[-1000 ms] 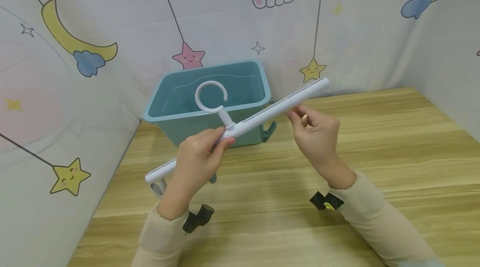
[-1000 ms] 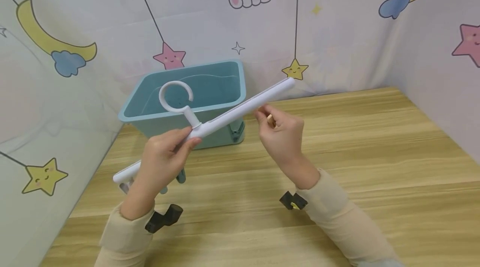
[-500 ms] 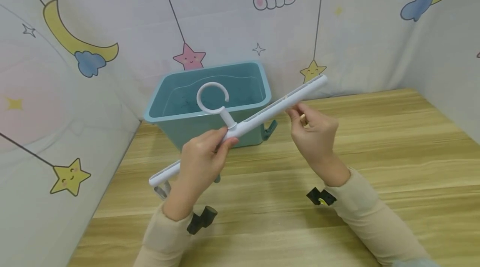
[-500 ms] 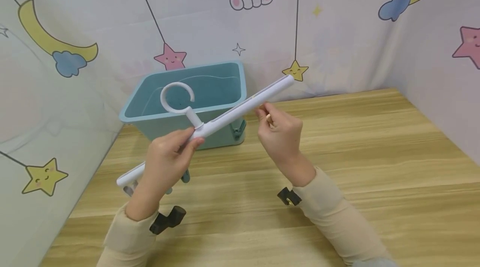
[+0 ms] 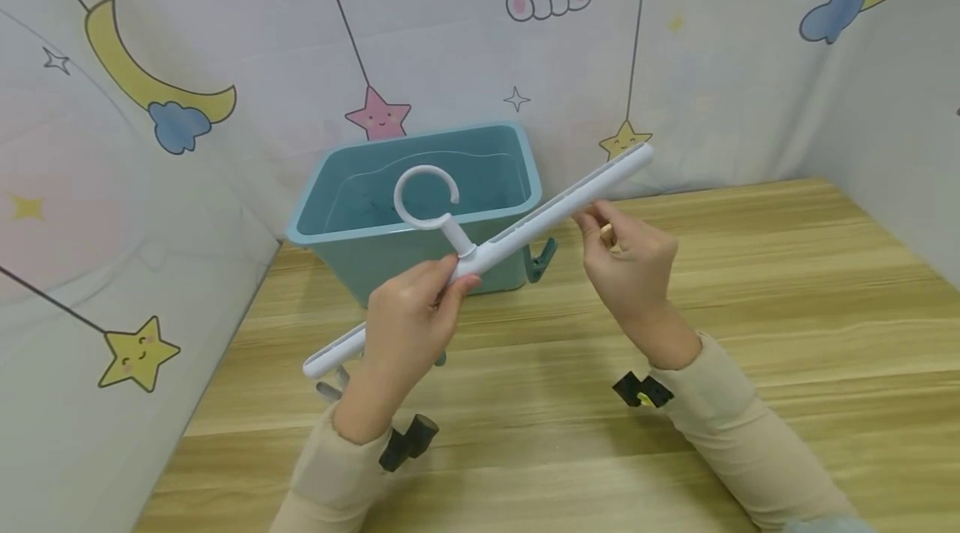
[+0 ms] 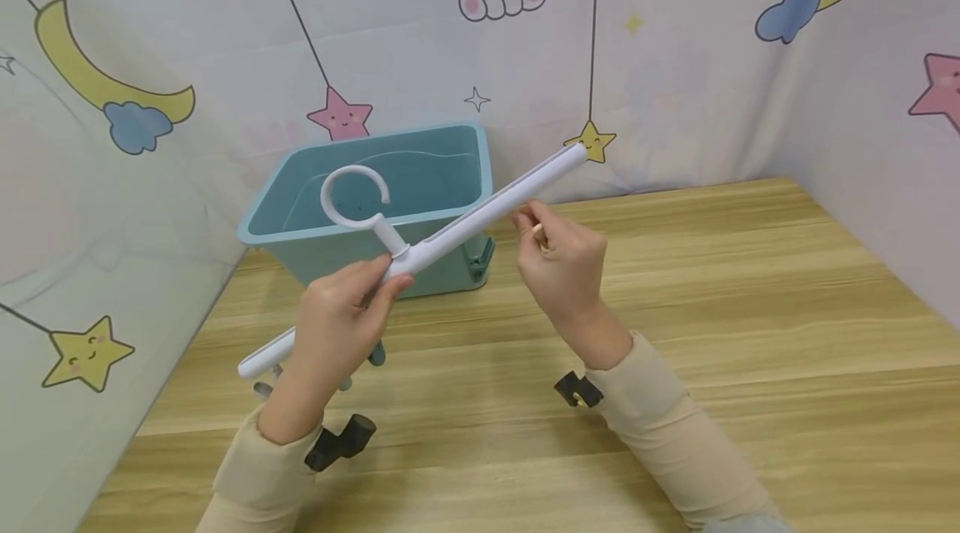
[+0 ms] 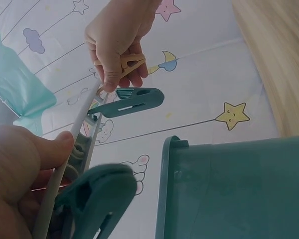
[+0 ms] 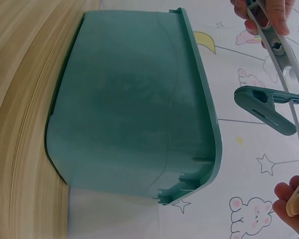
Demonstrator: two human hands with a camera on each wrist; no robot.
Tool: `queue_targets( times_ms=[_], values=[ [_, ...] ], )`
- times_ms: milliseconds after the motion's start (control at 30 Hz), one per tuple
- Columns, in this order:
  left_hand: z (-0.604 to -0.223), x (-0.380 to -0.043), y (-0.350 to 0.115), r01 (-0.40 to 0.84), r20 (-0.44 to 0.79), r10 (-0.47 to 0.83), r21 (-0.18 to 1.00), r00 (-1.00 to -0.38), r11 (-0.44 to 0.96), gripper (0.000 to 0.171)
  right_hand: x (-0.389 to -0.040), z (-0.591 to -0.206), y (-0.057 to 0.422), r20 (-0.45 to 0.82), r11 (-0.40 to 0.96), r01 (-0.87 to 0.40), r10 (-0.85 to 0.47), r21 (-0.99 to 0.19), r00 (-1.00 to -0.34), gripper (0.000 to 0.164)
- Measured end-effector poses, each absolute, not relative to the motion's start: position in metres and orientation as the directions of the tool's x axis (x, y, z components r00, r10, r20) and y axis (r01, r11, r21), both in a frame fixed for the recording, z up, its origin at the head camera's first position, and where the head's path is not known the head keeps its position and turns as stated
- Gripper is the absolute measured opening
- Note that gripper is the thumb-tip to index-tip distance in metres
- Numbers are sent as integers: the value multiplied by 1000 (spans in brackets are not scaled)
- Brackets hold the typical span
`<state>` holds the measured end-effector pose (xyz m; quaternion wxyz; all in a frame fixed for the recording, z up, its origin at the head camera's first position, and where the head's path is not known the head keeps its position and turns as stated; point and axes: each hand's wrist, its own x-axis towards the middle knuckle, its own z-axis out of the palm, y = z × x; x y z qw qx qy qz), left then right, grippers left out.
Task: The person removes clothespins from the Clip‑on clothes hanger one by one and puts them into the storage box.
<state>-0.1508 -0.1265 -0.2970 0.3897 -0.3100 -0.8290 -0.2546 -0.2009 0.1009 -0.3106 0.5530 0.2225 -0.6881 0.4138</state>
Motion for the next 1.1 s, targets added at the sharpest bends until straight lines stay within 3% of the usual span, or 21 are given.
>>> queue_targets(
  times_ms=[400, 800, 967, 1100],
  values=[
    [-295, -155, -134, 712, 839, 246, 216, -486, 668, 20, -198, -298, 104, 931, 492, -794, 122, -358, -344, 11],
    [-284, -154, -150, 737, 865, 197, 252, -462, 627, 28, -209, -281, 110, 922, 560, -767, -14, -314, -388, 14],
    [-280, -152, -153, 735, 868, 185, 258, -462, 627, 32, -219, -271, 110, 865, 532, -759, -92, -376, -493, 17],
    [-279, -151, -156, 736, 867, 182, 263, -464, 624, 38, -227, -263, 109, 756, 526, -690, -127, -498, -643, 19]
  ],
)
